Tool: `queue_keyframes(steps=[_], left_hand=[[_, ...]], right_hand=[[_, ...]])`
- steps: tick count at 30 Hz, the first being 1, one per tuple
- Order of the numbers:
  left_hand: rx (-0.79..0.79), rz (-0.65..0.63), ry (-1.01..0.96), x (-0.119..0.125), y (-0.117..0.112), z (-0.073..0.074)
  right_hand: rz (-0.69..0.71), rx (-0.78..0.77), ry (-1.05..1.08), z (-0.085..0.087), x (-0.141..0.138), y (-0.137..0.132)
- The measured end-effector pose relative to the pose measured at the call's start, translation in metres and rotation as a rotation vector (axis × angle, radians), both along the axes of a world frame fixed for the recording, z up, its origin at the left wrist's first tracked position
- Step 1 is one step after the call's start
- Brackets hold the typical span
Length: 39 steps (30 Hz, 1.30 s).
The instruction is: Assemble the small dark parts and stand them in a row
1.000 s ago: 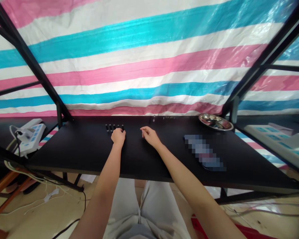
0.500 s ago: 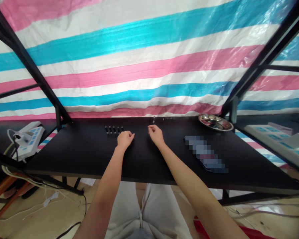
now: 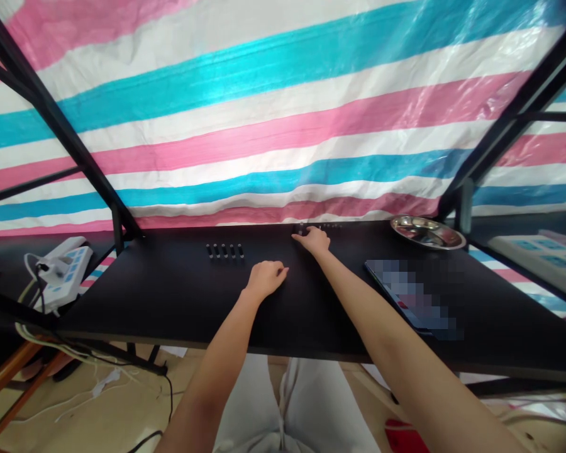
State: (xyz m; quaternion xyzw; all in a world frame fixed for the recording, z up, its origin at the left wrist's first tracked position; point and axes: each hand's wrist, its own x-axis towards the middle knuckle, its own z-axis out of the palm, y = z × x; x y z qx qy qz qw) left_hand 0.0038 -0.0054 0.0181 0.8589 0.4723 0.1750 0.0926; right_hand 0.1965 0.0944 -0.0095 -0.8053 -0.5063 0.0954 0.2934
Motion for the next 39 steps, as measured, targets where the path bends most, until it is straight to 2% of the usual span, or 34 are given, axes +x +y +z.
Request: queue_keyframes(steps=[7,12,16,20,24,27,30,33,36,39], left_hand=[[0.028,-0.011,-0.003,-0.001,0.005,-0.004],[0.030,0.008,-0.003,-0.001,0.005,-0.003],[0.017,0.110,-0.049,-0.001,0.003,-0.001],[0.071,0.209,-0.198,-0.002,0.003,0.000],[0.116,0.184,-0.251,-0.004,0.003,-0.001],[0.131,0.125,-0.247,-0.004,0.001,-0.002],[0.147,0.107,-0.253,-0.003,-0.001,-0.004],[0.155,0.141,-0.302,-0.003,0.000,-0.007],[0.162,0.175,-0.407,-0.003,0.003,-0.009],[0.191,0.198,-0.553,-0.002,0.006,-0.008]], right_hand=[[0.042,-0.055,-0.011,-0.001,-0.012,0.015],[0.091,0.019,-0.055,-0.006,-0.027,0.012],[0.233,0.141,-0.072,-0.005,-0.038,-0.001],[0.385,0.295,-0.004,-0.003,-0.046,-0.025],[0.511,0.345,0.061,-0.002,-0.050,-0.055],[0.596,0.375,-0.020,-0.003,-0.049,-0.071],[0.639,0.379,-0.109,-0.004,-0.047,-0.078],[0.673,0.386,-0.101,-0.005,-0.046,-0.080],[0.683,0.399,0.002,-0.006,-0.046,-0.079],[0.635,0.410,0.141,-0.006,-0.046,-0.080]])
